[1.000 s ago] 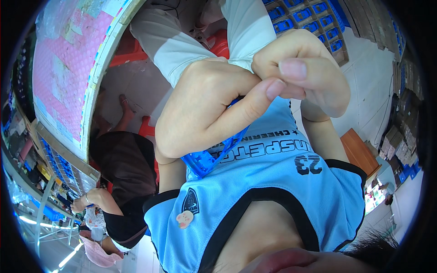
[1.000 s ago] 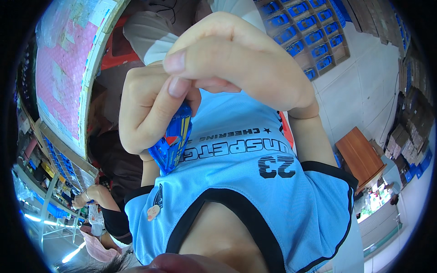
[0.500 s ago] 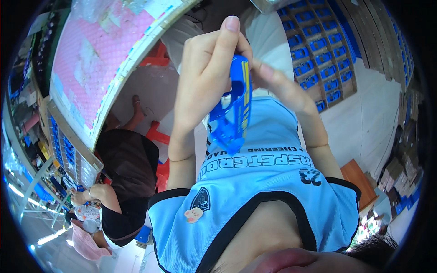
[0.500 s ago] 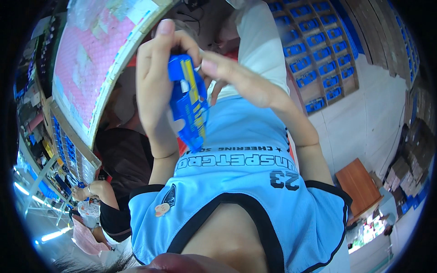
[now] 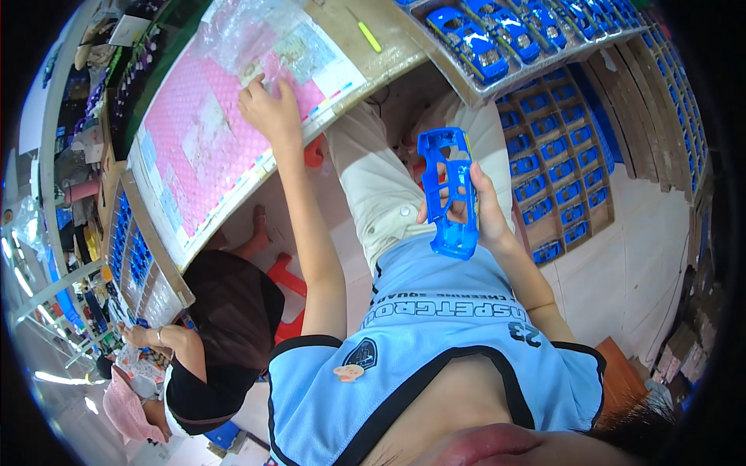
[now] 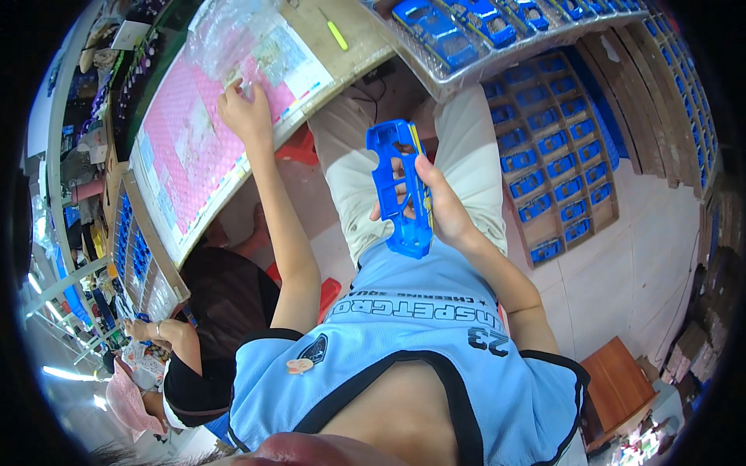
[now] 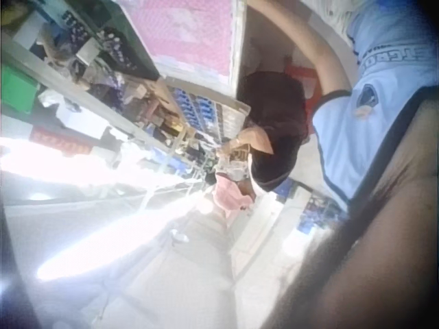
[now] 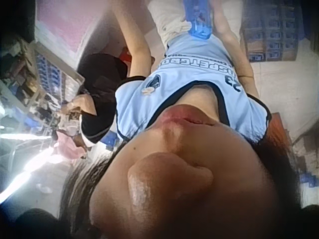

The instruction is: The person assembles toy cars by taking plastic car shells, inserting clear plastic components into them by hand, and setting them aside.

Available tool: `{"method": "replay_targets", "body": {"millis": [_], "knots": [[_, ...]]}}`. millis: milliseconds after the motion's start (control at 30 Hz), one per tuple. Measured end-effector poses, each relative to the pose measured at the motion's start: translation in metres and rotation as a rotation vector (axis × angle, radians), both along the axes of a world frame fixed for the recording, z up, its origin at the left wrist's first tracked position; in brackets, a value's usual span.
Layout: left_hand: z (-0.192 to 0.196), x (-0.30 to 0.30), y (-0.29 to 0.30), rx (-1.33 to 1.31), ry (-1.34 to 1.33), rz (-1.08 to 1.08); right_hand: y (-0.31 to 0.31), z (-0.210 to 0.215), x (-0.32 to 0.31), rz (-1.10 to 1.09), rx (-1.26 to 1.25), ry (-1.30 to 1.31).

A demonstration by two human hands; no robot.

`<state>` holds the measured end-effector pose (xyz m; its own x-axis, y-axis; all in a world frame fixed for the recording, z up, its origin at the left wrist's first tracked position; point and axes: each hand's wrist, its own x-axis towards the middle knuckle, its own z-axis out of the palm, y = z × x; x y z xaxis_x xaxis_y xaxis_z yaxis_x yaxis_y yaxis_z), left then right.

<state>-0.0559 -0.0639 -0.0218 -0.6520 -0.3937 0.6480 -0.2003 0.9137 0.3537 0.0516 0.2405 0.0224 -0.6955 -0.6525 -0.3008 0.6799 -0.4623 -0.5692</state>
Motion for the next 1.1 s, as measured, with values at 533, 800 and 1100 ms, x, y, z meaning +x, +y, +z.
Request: {"method": "replay_targets", "body": {"millis": [533, 800, 1100], "knots": [[0.053, 0.033, 0.04, 1.007, 0.057, -0.424, 0.01, 0.014, -0.022, 0.113, -0.396, 0.225], [0.089, 0.07, 0.098, 1.304, -0.065, -0.679, 0.003, 0.011, -0.02, -0.093, -0.446, 0.142], [0.096, 0.077, 0.1, 1.281, -0.174, -0.885, 0.003, 0.01, -0.017, -0.103, -0.527, 0.157]]}}
